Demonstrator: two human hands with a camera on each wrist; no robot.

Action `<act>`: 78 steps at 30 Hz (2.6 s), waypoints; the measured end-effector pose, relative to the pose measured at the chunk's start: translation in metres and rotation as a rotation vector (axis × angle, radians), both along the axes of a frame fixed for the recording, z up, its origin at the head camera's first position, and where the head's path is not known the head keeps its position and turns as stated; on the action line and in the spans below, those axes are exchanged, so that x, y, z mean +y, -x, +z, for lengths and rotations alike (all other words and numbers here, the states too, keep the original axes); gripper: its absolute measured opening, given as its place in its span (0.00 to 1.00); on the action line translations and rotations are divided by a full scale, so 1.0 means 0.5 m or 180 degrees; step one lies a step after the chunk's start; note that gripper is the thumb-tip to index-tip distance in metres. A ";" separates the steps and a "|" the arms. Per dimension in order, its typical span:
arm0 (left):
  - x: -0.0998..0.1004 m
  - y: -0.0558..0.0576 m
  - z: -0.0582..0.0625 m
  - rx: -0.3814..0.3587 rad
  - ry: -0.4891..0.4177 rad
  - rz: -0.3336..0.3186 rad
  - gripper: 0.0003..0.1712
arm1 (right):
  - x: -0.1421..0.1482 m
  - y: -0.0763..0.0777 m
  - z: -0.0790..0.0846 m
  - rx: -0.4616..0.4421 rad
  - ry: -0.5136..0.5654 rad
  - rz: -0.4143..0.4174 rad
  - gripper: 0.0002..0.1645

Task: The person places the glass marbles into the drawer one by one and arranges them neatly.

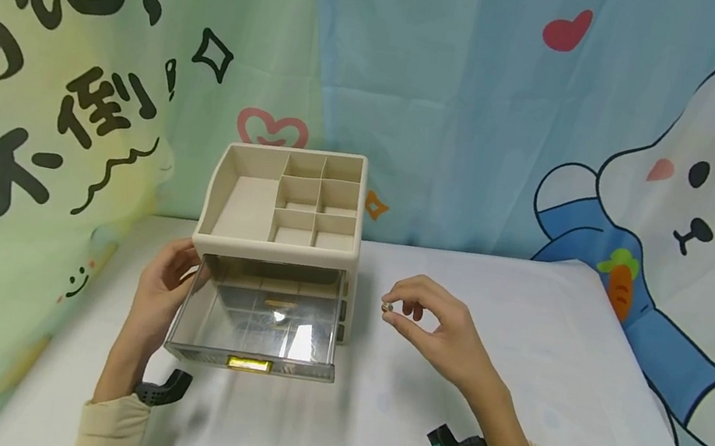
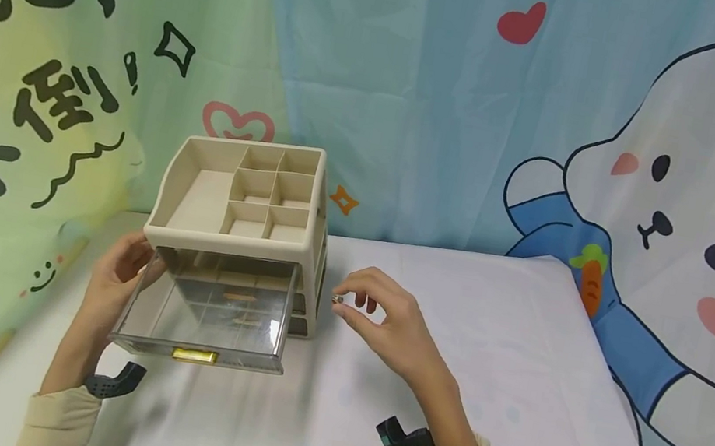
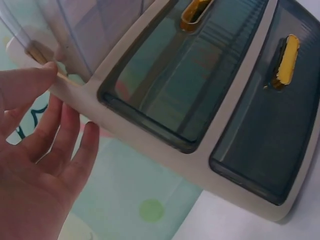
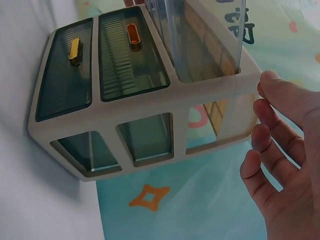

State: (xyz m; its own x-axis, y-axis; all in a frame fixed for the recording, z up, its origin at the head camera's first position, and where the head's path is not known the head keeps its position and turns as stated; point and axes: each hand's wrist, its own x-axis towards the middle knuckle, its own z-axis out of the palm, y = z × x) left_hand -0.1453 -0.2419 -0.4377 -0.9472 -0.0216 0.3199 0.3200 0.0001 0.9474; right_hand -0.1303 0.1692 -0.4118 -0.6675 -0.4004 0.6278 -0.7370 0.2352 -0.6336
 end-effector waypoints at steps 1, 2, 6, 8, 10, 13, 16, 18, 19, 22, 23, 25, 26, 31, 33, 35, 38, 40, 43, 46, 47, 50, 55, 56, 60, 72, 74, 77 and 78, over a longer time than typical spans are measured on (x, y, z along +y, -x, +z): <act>0.002 0.000 -0.001 -0.0009 -0.0006 0.0024 0.25 | -0.001 0.000 0.003 -0.0004 0.0006 0.0020 0.20; 0.004 -0.001 -0.004 -0.0019 -0.0005 0.0047 0.24 | -0.003 -0.001 0.007 -0.0026 0.0005 0.0034 0.20; 0.009 -0.002 -0.010 -0.0015 0.0012 0.0104 0.24 | -0.008 -0.003 0.014 -0.0098 -0.0020 0.0056 0.19; 0.011 -0.002 -0.013 -0.0005 0.0011 0.0113 0.23 | -0.009 -0.004 0.016 -0.0135 -0.0046 0.0054 0.18; 0.012 -0.003 -0.015 -0.0016 0.0018 0.0144 0.23 | -0.010 -0.005 0.017 -0.0156 -0.0069 0.0059 0.17; 0.015 -0.005 -0.019 -0.0085 0.0001 0.0202 0.22 | -0.011 -0.005 0.019 -0.0160 -0.0088 0.0075 0.16; 0.021 -0.007 -0.027 -0.0194 -0.0057 0.0301 0.21 | -0.012 -0.005 0.023 -0.0146 -0.0110 0.0100 0.15; 0.025 -0.009 -0.033 -0.0261 -0.0081 0.0343 0.20 | -0.013 -0.004 0.026 -0.0141 -0.0125 0.0115 0.15; 0.027 -0.011 -0.036 -0.0290 -0.0079 0.0353 0.19 | -0.014 -0.004 0.027 -0.0136 -0.0134 0.0124 0.15; 0.033 -0.016 -0.047 -0.0346 -0.0009 0.0365 0.19 | -0.016 -0.003 0.028 -0.0124 -0.0137 0.0165 0.17; 0.034 -0.018 -0.050 -0.0349 0.0017 0.0361 0.20 | -0.017 -0.002 0.028 -0.0113 -0.0128 0.0181 0.17; 0.036 -0.021 -0.055 -0.0357 0.0041 0.0368 0.20 | -0.018 -0.002 0.027 -0.0084 -0.0107 0.0211 0.18; 0.037 -0.022 -0.058 -0.0357 0.0034 0.0382 0.20 | -0.019 -0.002 0.028 -0.0073 -0.0100 0.0224 0.18; 0.040 -0.023 -0.071 -0.0427 0.0011 0.0518 0.22 | -0.021 -0.003 0.028 -0.0080 -0.0102 0.0221 0.18; 0.041 -0.023 -0.074 -0.0477 0.0037 0.0564 0.22 | -0.022 -0.004 0.029 -0.0108 -0.0126 0.0208 0.18; 0.042 -0.025 -0.076 -0.0519 0.0063 0.0582 0.21 | -0.023 -0.004 0.031 -0.0117 -0.0149 0.0211 0.18; 0.042 -0.025 -0.076 -0.0582 0.0144 0.0588 0.21 | -0.025 -0.003 0.038 -0.0072 -0.0172 0.0235 0.17; 0.040 -0.025 -0.078 -0.0608 0.0165 0.0571 0.21 | -0.027 -0.001 0.043 -0.0033 -0.0182 0.0249 0.17; 0.037 -0.025 -0.083 -0.0711 0.0319 0.0513 0.22 | -0.030 0.003 0.050 0.0014 -0.0185 0.0268 0.17; 0.033 -0.023 -0.092 -0.0784 0.0493 0.0432 0.23 | -0.034 0.007 0.056 0.0030 -0.0191 0.0294 0.16; 0.032 -0.022 -0.094 -0.0798 0.0546 0.0414 0.24 | -0.036 0.007 0.057 0.0032 -0.0189 0.0309 0.16; 0.033 -0.020 -0.100 -0.0745 0.0531 0.0375 0.24 | -0.041 0.011 0.058 0.0063 -0.0189 0.0343 0.18; 0.037 -0.022 -0.098 -0.0705 0.0504 0.0379 0.25 | -0.050 0.015 0.058 0.0076 -0.0185 0.0409 0.18; 0.037 -0.022 -0.097 -0.0714 0.0526 0.0391 0.25 | -0.052 0.016 0.058 0.0075 -0.0182 0.0419 0.18; 0.037 -0.022 -0.095 -0.0763 0.0562 0.0416 0.25 | -0.059 0.018 0.061 0.0064 -0.0168 0.0458 0.17; 0.031 -0.024 -0.101 -0.0821 0.0580 0.0461 0.26 | -0.082 0.026 0.076 0.0081 -0.0275 0.0589 0.15; 0.031 -0.024 -0.101 -0.0813 0.0557 0.0463 0.25 | -0.085 0.029 0.081 0.0069 -0.0315 0.0619 0.15; 0.030 -0.022 -0.103 -0.0796 0.0526 0.0441 0.25 | -0.092 0.034 0.090 0.0068 -0.0385 0.0687 0.13; 0.030 -0.021 -0.103 -0.0794 0.0519 0.0434 0.24 | -0.093 0.036 0.093 0.0073 -0.0411 0.0718 0.13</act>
